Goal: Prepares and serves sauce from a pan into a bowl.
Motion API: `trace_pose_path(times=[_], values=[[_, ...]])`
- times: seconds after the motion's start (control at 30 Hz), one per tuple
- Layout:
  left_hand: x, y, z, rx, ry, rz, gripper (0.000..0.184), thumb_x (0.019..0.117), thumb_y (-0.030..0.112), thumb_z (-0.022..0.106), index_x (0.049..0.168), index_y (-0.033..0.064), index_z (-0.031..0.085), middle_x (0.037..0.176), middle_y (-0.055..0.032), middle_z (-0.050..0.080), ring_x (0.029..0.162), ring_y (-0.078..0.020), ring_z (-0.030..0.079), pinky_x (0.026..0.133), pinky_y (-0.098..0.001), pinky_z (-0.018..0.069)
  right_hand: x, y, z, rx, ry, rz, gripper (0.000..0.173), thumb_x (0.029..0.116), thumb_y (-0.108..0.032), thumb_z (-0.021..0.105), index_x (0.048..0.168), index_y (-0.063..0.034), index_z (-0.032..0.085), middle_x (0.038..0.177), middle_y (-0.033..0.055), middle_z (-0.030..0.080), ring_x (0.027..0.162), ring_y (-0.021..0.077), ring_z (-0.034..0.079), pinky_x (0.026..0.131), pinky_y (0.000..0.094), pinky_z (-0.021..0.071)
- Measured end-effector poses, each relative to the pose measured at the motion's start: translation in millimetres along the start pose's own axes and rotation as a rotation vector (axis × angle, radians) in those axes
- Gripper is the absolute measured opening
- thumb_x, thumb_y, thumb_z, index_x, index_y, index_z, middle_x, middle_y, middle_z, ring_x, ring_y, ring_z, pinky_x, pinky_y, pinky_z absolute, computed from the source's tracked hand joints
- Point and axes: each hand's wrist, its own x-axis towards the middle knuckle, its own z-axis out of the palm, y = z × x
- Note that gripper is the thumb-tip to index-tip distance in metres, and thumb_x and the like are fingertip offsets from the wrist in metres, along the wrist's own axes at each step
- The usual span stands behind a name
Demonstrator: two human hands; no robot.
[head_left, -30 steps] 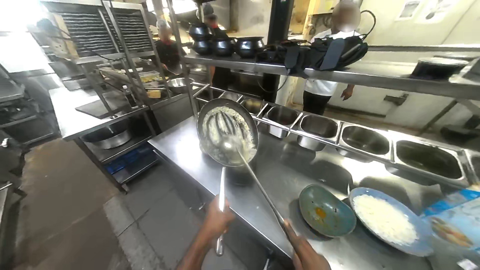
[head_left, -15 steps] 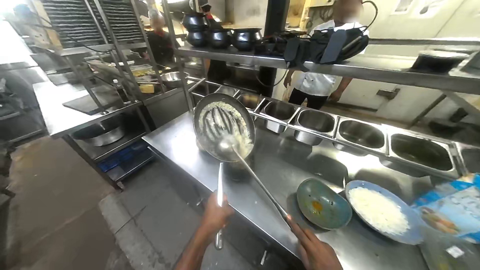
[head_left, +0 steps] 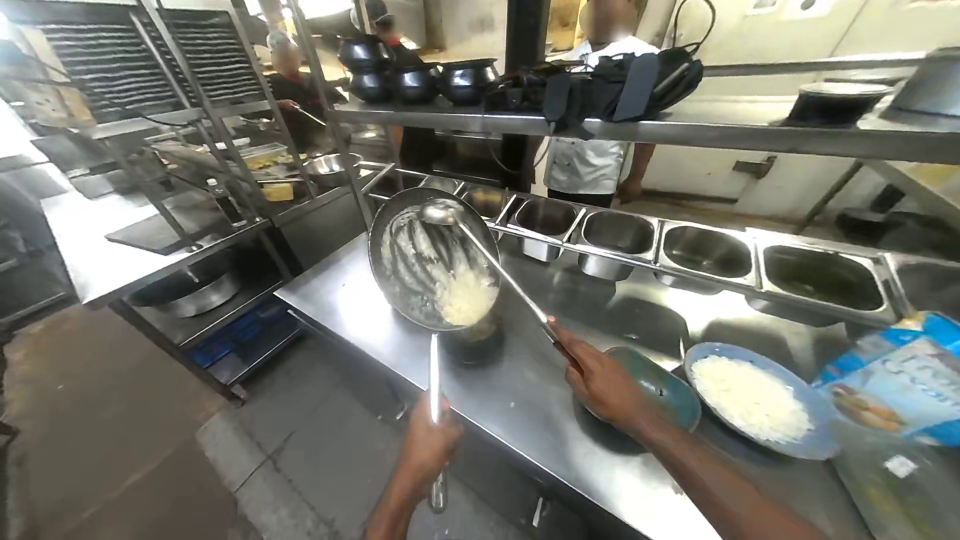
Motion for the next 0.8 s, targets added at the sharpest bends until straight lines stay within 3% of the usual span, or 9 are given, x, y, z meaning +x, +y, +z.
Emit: trace_pose_path(times=[0.03, 0.07, 0.1, 0.2, 0.3, 0.5, 0.6, 0.73, 0.8], values=[[0, 0, 0, -0.013, 0.001, 0.006, 0.037, 0.0778, -0.006, 0.065, 0.106, 0.0062, 0.045, 0.064, -0.0012, 0.048, 0.042, -0.0114, 0.045, 0.037, -0.0260, 0.0407, -9, -1, 4, 0.085, -0.034, 0.036, 0.075, 0.0994, -0.016, 0.051, 0.165, -0.0326, 0.021, 0.134, 0.0147, 0.064, 0.112, 0.0352, 0.067, 0.096, 0.0576, 0.0523], [1, -1, 1, -0.025, -0.001, 0.010, 0.037, 0.0780, -0.006, 0.065, 0.106, 0.0061, 0.044, 0.063, -0.0009, 0.048, 0.042, -0.0113, 0.045, 0.037, -0.0260, 0.0407, -20, -3, 8, 0.163, -0.064, 0.072, 0.077, 0.0986, -0.016, 0.053, 0.166, -0.0315, 0.019, 0.136, 0.0140, 0.064, 0.112, 0.0339, 0.067, 0.097, 0.0570, 0.0526], [2, -3, 2, -0.039, -0.001, 0.014, 0.037, 0.0778, -0.006, 0.065, 0.105, 0.0063, 0.044, 0.063, -0.0007, 0.048, 0.042, -0.0112, 0.045, 0.037, -0.0259, 0.0405, -33, -5, 11, 0.249, -0.094, 0.115, 0.079, 0.0973, -0.016, 0.054, 0.166, -0.0314, 0.018, 0.133, 0.0139, 0.065, 0.104, 0.0318, 0.069, 0.091, 0.0555, 0.0551], [7, -6, 3, -0.051, 0.012, 0.016, 0.037, 0.0777, -0.005, 0.065, 0.105, 0.0062, 0.043, 0.064, -0.0014, 0.050, 0.042, -0.0111, 0.045, 0.036, -0.0253, 0.0399, -75, -13, 18, 0.603, -0.226, 0.286, 0.087, 0.0949, -0.018, 0.058, 0.165, -0.0401, 0.012, 0.112, 0.0127, 0.064, 0.061, 0.0237, 0.061, 0.053, 0.0455, 0.0555], [12, -12, 3, -0.030, 0.030, 0.009, 0.036, 0.0778, -0.005, 0.065, 0.105, 0.0058, 0.044, 0.065, -0.0017, 0.049, 0.043, -0.0119, 0.046, 0.036, -0.0262, 0.0406, -109, -19, 14, 0.849, -0.322, 0.385, 0.092, 0.0918, -0.015, 0.062, 0.164, -0.0436, 0.013, 0.106, 0.0096, 0.061, 0.051, 0.0197, 0.054, 0.043, 0.0395, 0.0517], [16, -23, 3, 0.008, 0.049, 0.020, 0.036, 0.0790, -0.005, 0.066, 0.107, 0.0047, 0.045, 0.068, -0.0032, 0.051, 0.044, -0.0128, 0.047, 0.037, -0.0267, 0.0413, -137, -10, 0, 0.866, -0.422, 0.368, 0.093, 0.0906, -0.018, 0.065, 0.164, -0.0447, 0.013, 0.105, 0.0092, 0.060, 0.052, 0.0198, 0.055, 0.044, 0.0399, 0.0527], [17, -22, 1, 0.030, 0.042, 0.031, 0.035, 0.0800, -0.005, 0.065, 0.106, 0.0050, 0.045, 0.069, -0.0028, 0.050, 0.045, -0.0127, 0.046, 0.038, -0.0269, 0.0415, -144, -7, -9, 0.710, -0.425, 0.323, 0.092, 0.0912, -0.019, 0.064, 0.163, -0.0467, 0.015, 0.107, 0.0107, 0.063, 0.055, 0.0222, 0.059, 0.048, 0.0434, 0.0546], [20, -20, -1, 0.065, 0.061, 0.019, 0.034, 0.0803, -0.006, 0.066, 0.106, 0.0053, 0.045, 0.067, -0.0028, 0.050, 0.046, -0.0130, 0.047, 0.039, -0.0275, 0.0426, -150, 2, -12, 0.302, -0.329, 0.135, 0.088, 0.0904, -0.017, 0.062, 0.165, -0.0370, 0.020, 0.116, 0.0145, 0.070, 0.085, 0.0317, 0.070, 0.075, 0.0572, 0.0567], [21, -20, 0, 0.090, 0.082, 0.014, 0.034, 0.0805, -0.004, 0.067, 0.106, 0.0046, 0.046, 0.068, -0.0042, 0.051, 0.046, -0.0140, 0.049, 0.040, -0.0285, 0.0444, -153, 5, -13, 0.131, -0.270, 0.059, 0.086, 0.0903, -0.014, 0.060, 0.165, -0.0340, 0.023, 0.119, 0.0146, 0.070, 0.093, 0.0352, 0.070, 0.080, 0.0602, 0.0567]])
